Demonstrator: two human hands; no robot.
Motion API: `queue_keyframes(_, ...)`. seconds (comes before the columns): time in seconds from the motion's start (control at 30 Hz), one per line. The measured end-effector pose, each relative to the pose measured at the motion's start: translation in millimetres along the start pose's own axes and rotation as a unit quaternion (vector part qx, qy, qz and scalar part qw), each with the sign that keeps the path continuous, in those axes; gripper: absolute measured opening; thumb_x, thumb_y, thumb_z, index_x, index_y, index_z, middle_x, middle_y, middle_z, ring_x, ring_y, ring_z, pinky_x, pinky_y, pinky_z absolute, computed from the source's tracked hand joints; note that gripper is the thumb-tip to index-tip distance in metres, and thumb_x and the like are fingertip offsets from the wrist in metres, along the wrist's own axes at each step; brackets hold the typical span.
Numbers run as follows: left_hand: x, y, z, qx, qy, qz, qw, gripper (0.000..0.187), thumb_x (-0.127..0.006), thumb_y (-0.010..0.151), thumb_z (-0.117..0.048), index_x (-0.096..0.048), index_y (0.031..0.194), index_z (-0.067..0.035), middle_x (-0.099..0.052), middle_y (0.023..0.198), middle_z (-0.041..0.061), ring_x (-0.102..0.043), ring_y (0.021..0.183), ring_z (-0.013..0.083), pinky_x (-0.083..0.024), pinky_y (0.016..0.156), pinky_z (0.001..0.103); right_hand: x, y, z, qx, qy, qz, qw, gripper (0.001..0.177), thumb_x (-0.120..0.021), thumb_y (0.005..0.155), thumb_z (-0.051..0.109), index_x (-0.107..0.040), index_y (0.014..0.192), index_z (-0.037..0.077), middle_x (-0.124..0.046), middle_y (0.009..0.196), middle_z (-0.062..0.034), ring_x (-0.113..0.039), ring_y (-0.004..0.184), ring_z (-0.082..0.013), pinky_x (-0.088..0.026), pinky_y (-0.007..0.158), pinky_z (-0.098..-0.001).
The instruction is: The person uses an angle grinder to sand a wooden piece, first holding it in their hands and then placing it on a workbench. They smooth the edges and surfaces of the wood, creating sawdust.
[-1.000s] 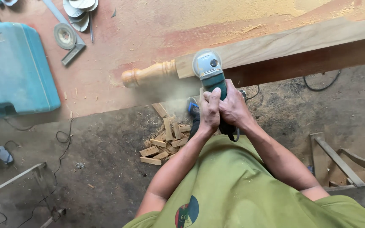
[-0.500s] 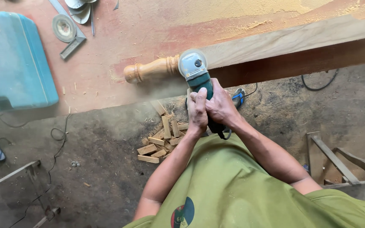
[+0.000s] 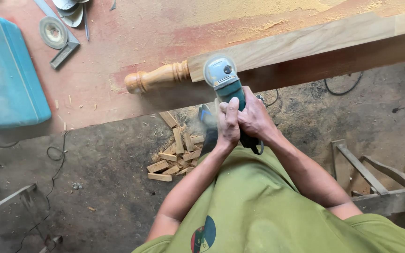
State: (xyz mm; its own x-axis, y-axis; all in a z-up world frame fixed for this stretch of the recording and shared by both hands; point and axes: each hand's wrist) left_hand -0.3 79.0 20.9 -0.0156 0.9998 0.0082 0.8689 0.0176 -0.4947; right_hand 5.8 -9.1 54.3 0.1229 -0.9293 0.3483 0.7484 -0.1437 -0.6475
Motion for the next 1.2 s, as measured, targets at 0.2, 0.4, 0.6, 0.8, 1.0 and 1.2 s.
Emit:
queue_keyframes(0.2, -28.5, -1.6, 14.1, 0.000, 0.034, 0.033, 0.999, 0.037, -0.058, 0.098, -0.044, -0.056, 0.105, -0.008, -0.061, 0.096, 0.019, -0.063, 0.096, 0.0304, -0.050, 0.091, 0.045, 22.3, -0.3, -13.8, -0.002, 0.010, -0.028, 1.000, 0.049, -0.066, 0.085, 0.049, -0.056, 0.123, 0.020, -0.067, 0.092, -0.0252, -0.067, 0.098, -0.0465, -0.048, 0.079, -0.0585)
queue_keyframes(0.4, -45.7, -0.7, 14.1, -0.009, 0.014, 0.059, 0.998, 0.040, -0.058, 0.098, -0.041, -0.058, 0.102, -0.001, -0.063, 0.096, 0.025, -0.063, 0.095, 0.0325, -0.051, 0.090, 0.047, 39.7, -3.3, -25.3, -0.015, 0.020, -0.048, 0.999, 0.048, -0.067, 0.085, 0.049, -0.056, 0.123, 0.022, -0.068, 0.092, -0.0228, -0.067, 0.099, -0.0458, -0.049, 0.081, -0.0586)
queue_keyframes(0.6, -59.9, -2.6, 25.0, -0.004, 0.026, 0.079, 0.996, 0.038, -0.059, 0.097, -0.043, -0.051, 0.104, -0.007, -0.055, 0.092, 0.017, -0.058, 0.093, 0.0295, -0.048, 0.089, 0.045, 54.1, 0.5, -43.0, -0.019, 0.037, -0.069, 0.997, 0.048, -0.068, 0.084, 0.048, -0.058, 0.122, 0.020, -0.067, 0.090, -0.0258, -0.068, 0.096, -0.0447, -0.048, 0.077, -0.0581)
queue_keyframes(0.8, -75.8, -5.5, 23.3, 0.008, 0.031, 0.096, 0.995, 0.040, -0.059, 0.096, -0.046, -0.050, 0.106, -0.008, -0.054, 0.093, 0.016, -0.057, 0.095, 0.0280, -0.047, 0.089, 0.045, 67.4, 0.1, -53.2, -0.023, 0.046, -0.088, 0.995, 0.042, -0.067, 0.086, 0.046, -0.059, 0.120, 0.022, -0.068, 0.086, -0.0218, -0.069, 0.093, -0.0428, -0.050, 0.076, -0.0562)
queue_keyframes(1.0, -91.9, -3.7, 30.7, 0.035, 0.034, 0.105, 0.993, 0.041, -0.061, 0.094, -0.048, -0.051, 0.107, -0.011, -0.056, 0.091, 0.016, -0.059, 0.095, 0.0288, -0.048, 0.089, 0.046, 79.0, -0.7, -65.4, -0.021, 0.062, -0.118, 0.991, 0.038, -0.068, 0.088, 0.046, -0.060, 0.114, 0.020, -0.067, 0.082, -0.0199, -0.069, 0.087, -0.0398, -0.050, 0.073, -0.0544)
queue_keyframes(1.2, -97.6, 0.0, 32.3, 0.041, 0.043, 0.126, 0.990, 0.043, -0.063, 0.092, -0.050, -0.051, 0.106, -0.010, -0.058, 0.091, 0.019, -0.061, 0.094, 0.0316, -0.048, 0.087, 0.049, 82.5, -0.2, -69.5, 0.003, 0.082, -0.151, 0.985, 0.040, -0.070, 0.089, 0.043, -0.059, 0.114, 0.014, -0.065, 0.084, -0.0232, -0.069, 0.089, -0.0396, -0.049, 0.072, -0.0544)
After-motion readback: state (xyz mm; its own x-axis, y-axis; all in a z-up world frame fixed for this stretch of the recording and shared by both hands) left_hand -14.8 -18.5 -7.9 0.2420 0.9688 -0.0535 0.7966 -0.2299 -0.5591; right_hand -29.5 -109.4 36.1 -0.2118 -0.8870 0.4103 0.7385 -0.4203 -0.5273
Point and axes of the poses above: each hand's wrist, its own y-axis towards the middle knuckle, its own x-axis out of the back of the hand, z = x × y
